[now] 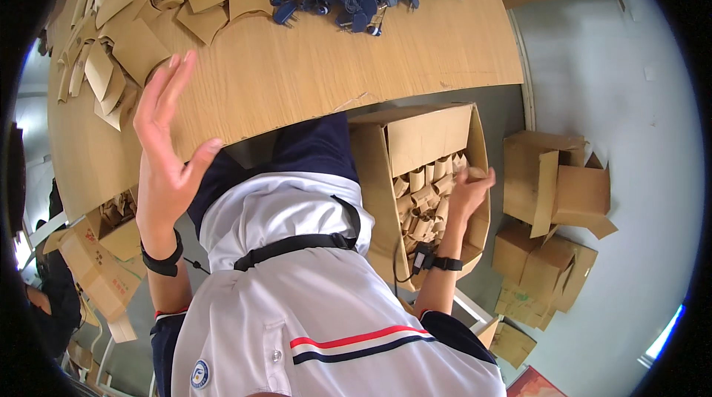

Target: Pack shoe laces or cords into small brown cardboard sleeves or pouches.

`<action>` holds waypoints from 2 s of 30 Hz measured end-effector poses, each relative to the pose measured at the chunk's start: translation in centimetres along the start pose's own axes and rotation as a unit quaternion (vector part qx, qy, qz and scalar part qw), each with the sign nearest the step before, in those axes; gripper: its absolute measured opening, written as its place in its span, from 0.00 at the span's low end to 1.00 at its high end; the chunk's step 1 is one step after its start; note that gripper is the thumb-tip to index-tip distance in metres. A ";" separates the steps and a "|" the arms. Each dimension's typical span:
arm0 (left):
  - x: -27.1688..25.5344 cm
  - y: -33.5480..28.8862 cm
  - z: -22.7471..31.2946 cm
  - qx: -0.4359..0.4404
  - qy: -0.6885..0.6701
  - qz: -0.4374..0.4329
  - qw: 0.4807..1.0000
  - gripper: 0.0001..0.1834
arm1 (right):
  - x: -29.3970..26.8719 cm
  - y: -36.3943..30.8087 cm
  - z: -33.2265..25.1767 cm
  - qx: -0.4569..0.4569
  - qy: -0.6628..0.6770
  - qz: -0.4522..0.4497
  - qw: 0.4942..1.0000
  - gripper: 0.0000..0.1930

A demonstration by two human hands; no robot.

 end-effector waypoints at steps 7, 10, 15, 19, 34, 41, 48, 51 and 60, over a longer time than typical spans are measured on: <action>0.3 -1.3 -2.7 -0.060 0.046 -0.026 0.997 0.37 | -3.5 -1.5 -19.2 -0.362 0.218 -0.021 0.906 0.12; 0.6 -1.2 -2.3 -0.053 0.115 -0.031 0.991 0.36 | -3.2 -5.5 -30.6 -0.544 0.287 -0.193 0.765 0.09; -0.1 -1.6 -2.7 -0.069 0.156 -0.008 0.985 0.37 | 1.3 -7.5 -39.3 -0.776 0.138 -0.144 0.599 0.13; -0.3 -1.6 -2.9 -0.086 0.124 0.013 0.988 0.35 | 3.2 -6.3 -40.2 -0.802 0.111 -0.168 0.563 0.13; 2.0 11.9 4.2 0.064 -0.086 0.149 0.983 0.30 | -9.3 -4.0 -44.6 -0.393 0.697 -0.177 0.573 0.06; 3.3 13.9 4.6 -0.020 -0.616 0.151 0.773 0.12 | -11.3 -6.9 -41.4 -0.388 0.711 -0.285 0.513 0.19; 0.5 11.2 4.7 -0.029 -0.518 0.101 0.849 0.09 | -11.2 -8.9 -38.6 -0.416 0.530 -0.359 0.646 0.21; 0.6 10.4 4.9 -0.075 -0.440 0.089 0.890 0.13 | -10.2 -10.5 -38.7 -0.418 0.520 -0.384 0.639 0.22; 1.0 7.1 4.6 -0.076 -0.213 0.024 0.974 0.05 | -8.7 -9.8 -36.6 -0.292 0.510 -0.373 0.718 0.12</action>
Point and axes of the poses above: each hand's wrist, its own y-axis towards the middle knuckle, its own x-axis out of the palm, z = x × y, the point moved 3 cm from there along y, towards the middle knuckle, and after that the axes turned 6 degrees about x, right-handed, at the moved point
